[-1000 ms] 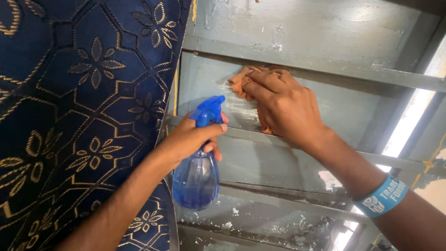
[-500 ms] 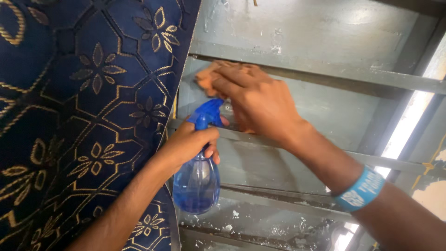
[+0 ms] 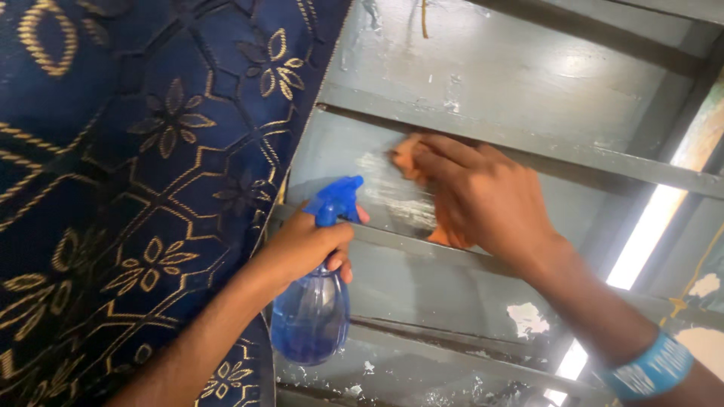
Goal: The person cleans a window by wiping the surface with a cloth while holding a spray bottle.
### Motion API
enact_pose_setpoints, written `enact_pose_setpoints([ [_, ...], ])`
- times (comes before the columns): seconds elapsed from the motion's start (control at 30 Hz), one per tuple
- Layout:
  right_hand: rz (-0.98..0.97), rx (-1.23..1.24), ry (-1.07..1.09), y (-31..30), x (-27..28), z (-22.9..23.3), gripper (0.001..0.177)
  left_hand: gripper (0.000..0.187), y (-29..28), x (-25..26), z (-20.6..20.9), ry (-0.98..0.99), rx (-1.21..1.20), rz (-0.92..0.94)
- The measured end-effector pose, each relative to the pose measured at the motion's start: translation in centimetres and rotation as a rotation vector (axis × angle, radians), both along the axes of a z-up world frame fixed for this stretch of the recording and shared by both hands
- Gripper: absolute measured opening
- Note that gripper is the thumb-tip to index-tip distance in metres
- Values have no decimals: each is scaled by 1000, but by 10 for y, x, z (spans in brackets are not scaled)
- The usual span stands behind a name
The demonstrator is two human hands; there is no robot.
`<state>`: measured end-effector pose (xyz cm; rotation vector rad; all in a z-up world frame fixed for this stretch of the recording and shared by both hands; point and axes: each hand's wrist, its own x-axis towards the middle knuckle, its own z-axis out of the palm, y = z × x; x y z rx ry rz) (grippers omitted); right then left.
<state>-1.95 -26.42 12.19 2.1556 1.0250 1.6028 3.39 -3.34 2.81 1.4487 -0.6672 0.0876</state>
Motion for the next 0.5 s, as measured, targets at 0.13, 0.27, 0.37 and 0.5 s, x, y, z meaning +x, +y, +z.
enact_pose_setpoints([
  [0.13, 23, -28, -60, 10, -3, -4, 49, 30, -1, 2, -2, -42, -38, -24],
  [0.27, 94, -34, -46, 44, 7, -3, 59, 31, 2, 3, -1, -31, -15, -16],
  [0.37, 56, -46, -77, 63, 16, -1, 62, 32, 2, 3, -1, -3, 16, -1],
  [0.5, 42, -40, -90, 48, 12, -4, 63, 33, 2, 3, 1, -8, 13, -2],
])
